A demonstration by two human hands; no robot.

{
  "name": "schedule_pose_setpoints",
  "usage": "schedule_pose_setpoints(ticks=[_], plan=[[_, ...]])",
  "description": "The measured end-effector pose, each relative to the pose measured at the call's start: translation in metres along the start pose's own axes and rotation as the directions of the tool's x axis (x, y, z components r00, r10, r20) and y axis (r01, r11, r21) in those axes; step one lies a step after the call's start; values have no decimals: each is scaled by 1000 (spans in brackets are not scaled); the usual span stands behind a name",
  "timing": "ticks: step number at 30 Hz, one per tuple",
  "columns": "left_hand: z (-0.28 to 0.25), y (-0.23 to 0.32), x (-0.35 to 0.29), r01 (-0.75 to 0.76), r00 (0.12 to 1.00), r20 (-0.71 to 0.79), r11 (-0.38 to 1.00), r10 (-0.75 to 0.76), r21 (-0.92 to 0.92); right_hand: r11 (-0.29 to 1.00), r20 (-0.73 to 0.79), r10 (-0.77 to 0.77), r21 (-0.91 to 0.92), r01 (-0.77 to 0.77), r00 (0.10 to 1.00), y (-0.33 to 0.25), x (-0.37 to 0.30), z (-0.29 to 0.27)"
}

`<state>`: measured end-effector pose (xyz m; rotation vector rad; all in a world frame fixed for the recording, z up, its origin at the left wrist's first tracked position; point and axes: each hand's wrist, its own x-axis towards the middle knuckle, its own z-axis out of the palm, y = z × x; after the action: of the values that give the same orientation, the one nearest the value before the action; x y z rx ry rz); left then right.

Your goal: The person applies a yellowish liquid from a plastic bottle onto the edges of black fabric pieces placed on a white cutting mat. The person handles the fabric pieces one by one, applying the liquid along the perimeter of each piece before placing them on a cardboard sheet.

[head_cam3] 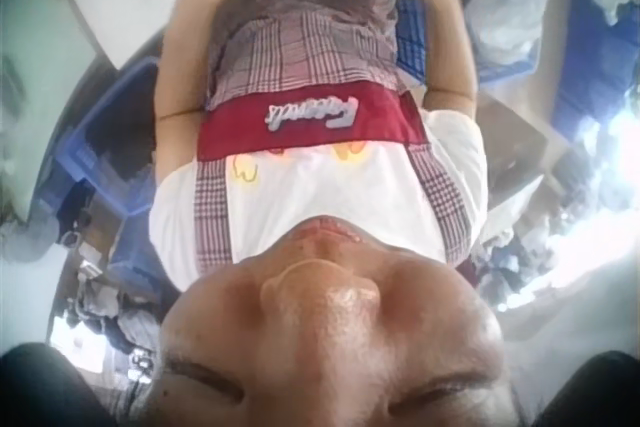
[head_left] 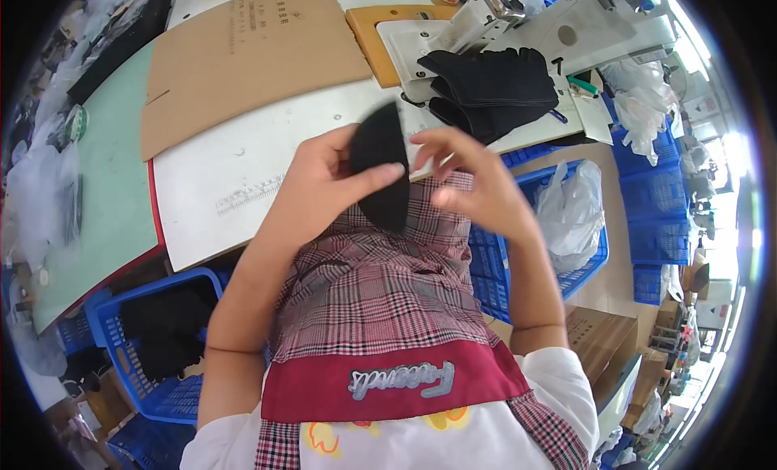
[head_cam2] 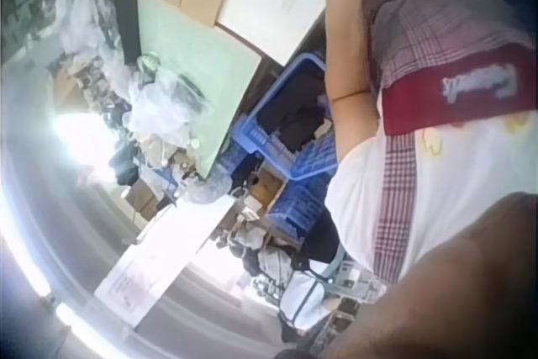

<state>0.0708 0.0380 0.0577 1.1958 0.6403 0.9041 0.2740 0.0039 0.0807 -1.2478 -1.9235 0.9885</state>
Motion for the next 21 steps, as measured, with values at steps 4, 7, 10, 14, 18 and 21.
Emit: schedule_pose_setpoints(ticks=[4, 7, 10, 14, 18, 21], plan=[[11, -31, -1, -81, 949, -315, 955, -14, -286, 817, 224, 29, 556, -152, 974, 43, -15, 48], [-3, -42, -13, 58, 910, -410, 998, -60, -16, 740, 331, 92, 608, -287, 939, 50, -14, 65], [0, -62, -14, -70, 909, -417, 992, 20, -106, 665, 406, 211, 607, -435, 889, 34, -5, 67], [13, -65, -15, -122, 928, -371, 975, 46, -184, 788, 381, 471, 222, -574, 795, 39, -11, 43], [-21, -60, -8, -277, 828, -498, 960, 259, 39, 955, -570, -124, -292, -59, 812, -53, -72, -80], [-50, -46, -20, -197, 753, -583, 950, 304, 241, 142, -662, -670, -558, 818, -335, -131, -137, -127]])
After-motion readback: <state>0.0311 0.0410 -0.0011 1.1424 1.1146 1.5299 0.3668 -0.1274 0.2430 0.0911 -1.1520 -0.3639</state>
